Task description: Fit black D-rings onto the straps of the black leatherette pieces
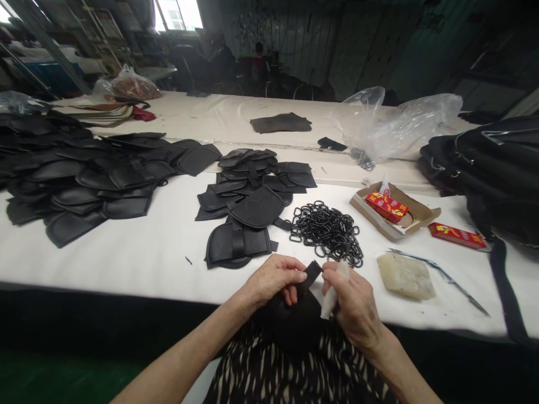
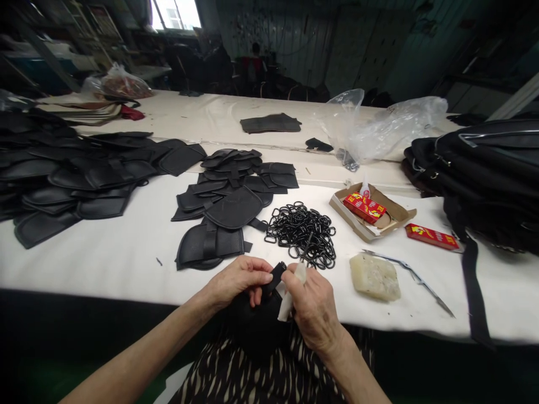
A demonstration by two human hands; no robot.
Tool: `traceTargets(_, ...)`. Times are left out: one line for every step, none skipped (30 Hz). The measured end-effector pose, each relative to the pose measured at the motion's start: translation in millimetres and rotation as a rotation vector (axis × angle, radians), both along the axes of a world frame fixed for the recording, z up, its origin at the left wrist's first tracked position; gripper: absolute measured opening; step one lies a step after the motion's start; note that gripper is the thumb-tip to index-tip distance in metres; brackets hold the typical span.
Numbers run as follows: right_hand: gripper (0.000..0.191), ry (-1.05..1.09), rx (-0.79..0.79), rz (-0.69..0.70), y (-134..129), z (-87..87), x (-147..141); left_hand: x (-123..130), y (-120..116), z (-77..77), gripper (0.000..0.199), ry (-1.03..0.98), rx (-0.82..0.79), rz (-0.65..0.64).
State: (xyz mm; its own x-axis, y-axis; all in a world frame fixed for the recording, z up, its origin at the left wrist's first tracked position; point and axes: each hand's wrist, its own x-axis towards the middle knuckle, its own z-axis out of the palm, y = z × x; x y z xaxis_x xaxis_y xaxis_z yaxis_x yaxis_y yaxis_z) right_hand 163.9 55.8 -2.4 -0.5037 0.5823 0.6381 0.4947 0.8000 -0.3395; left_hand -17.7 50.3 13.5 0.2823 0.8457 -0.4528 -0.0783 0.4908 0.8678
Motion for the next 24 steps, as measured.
traceTargets(0.025, -0.011, 0.038, 0.008, -0.4, -0.1, 0.2, -0.6, 0.5, -0.2, 0.018, -0.007, -0.006, -0.005)
traceTargets(0.024, -0.029, 0.079, 0.010, -0.6, -0.4, 0.5, -1.1, 0.9, -0.6, 0.018, -0.012, -0.011, -0.009)
traceTargets(0.023, -0.051, 0.119, 0.009, -0.8, -1.0, 0.9, -1.4, 1.2, -1.2, 0.018, -0.016, -0.015, -0.012)
traceTargets(0.022, -0.072, 0.154, 0.007, -0.8, -1.7, 1.4, -1.6, 1.4, -1.9, 0.018, -0.019, -0.018, -0.013)
traceTargets(0.021, -0.085, 0.181, 0.004, -0.7, -2.5, 1.9, -1.7, 1.6, -2.8, 0.018, -0.021, -0.019, -0.012)
traceTargets(0.020, -0.090, 0.196, 0.001, -0.7, -3.4, 2.4, -1.7, 1.7, -3.6, 0.019, -0.023, -0.018, -0.011)
traceTargets(0.020, -0.084, 0.197, -0.001, -0.7, -4.2, 2.9, -1.5, 1.6, -4.3, 0.019, -0.026, -0.015, -0.009)
traceTargets(0.019, -0.077, 0.194, 0.000, -0.9, -4.7, 3.2, -1.2, 1.4, -4.9, 0.019, -0.028, -0.011, -0.005)
traceTargets(0.019, -0.070, 0.194, 0.001, -1.2, -4.8, 3.3, -0.7, 1.1, -5.2, 0.020, -0.029, -0.005, 0.000)
traceTargets(0.019, -0.065, 0.202, 0.003, -1.7, -4.6, 3.0, -0.1, 0.6, -5.3, 0.019, -0.030, 0.001, 0.008)
traceTargets(0.019, -0.062, 0.219, 0.003, -2.3, -3.9, 2.2, 0.8, 0.0, -5.2, 0.019, -0.029, 0.006, 0.018)
traceTargets(0.019, -0.062, 0.245, 0.001, -3.1, -2.9, 0.8, 1.8, -0.8, -5.0, 0.018, -0.027, 0.012, 0.032)
traceTargets(0.018, -0.063, 0.281, -0.004, -3.8, -1.7, -1.1, 2.8, -1.6, -4.8, 0.018, -0.023, 0.016, 0.049)
traceTargets(0.018, -0.065, 0.320, -0.012, -4.6, -0.6, -3.4, 3.8, -2.5, -4.6, 0.017, -0.019, 0.020, 0.067)
traceTargets(0.018, -0.068, 0.355, -0.024, -5.3, 0.3, -6.0, 4.6, -3.4, -4.5, 0.016, -0.017, 0.022, 0.084)
traceTargets(0.018, -0.070, 0.380, -0.038, -5.9, 1.0, -8.7, 5.2, -4.2, -4.4, 0.015, -0.017, 0.024, 0.099)
traceTargets(0.019, -0.069, 0.397, -0.053, -6.4, 1.2, -11.3, 5.4, -4.9, -4.2, 0.015, -0.019, 0.025, 0.112)
traceTargets(0.019, -0.066, 0.406, -0.067, -6.7, 1.1, -13.5, 5.2, -5.6, -4.0, 0.014, -0.025, 0.024, 0.120)
traceTargets(0.020, -0.062, 0.407, -0.081, -6.8, 0.6, -15.3, 4.7, -6.2, -3.7, 0.014, -0.033, 0.023, 0.125)
traceTargets(0.021, -0.061, 0.404, -0.093, -6.9, -0.1, -16.5, 4.0, -6.7, -3.3, 0.014, -0.041, 0.022, 0.125)
traceTargets(0.021, -0.059, 0.402, -0.100, -6.9, -1.1, -17.3, 3.1, -7.2, -3.0, 0.015, -0.053, 0.021, 0.124)
traceTargets(0.022, -0.056, 0.399, -0.099, -6.8, -2.3, -17.7, 2.1, -7.6, -2.7, 0.016, -0.069, 0.021, 0.123)
traceTargets(0.023, -0.052, 0.394, -0.089, -6.9, -3.7, -17.8, 1.2, -7.9, -2.6, 0.017, -0.087, 0.023, 0.123)
traceTargets(0.023, -0.044, 0.384, -0.075, -7.0, -5.2, -17.8, 0.3, -8.2, -2.9, 0.018, -0.106, 0.024, 0.126)
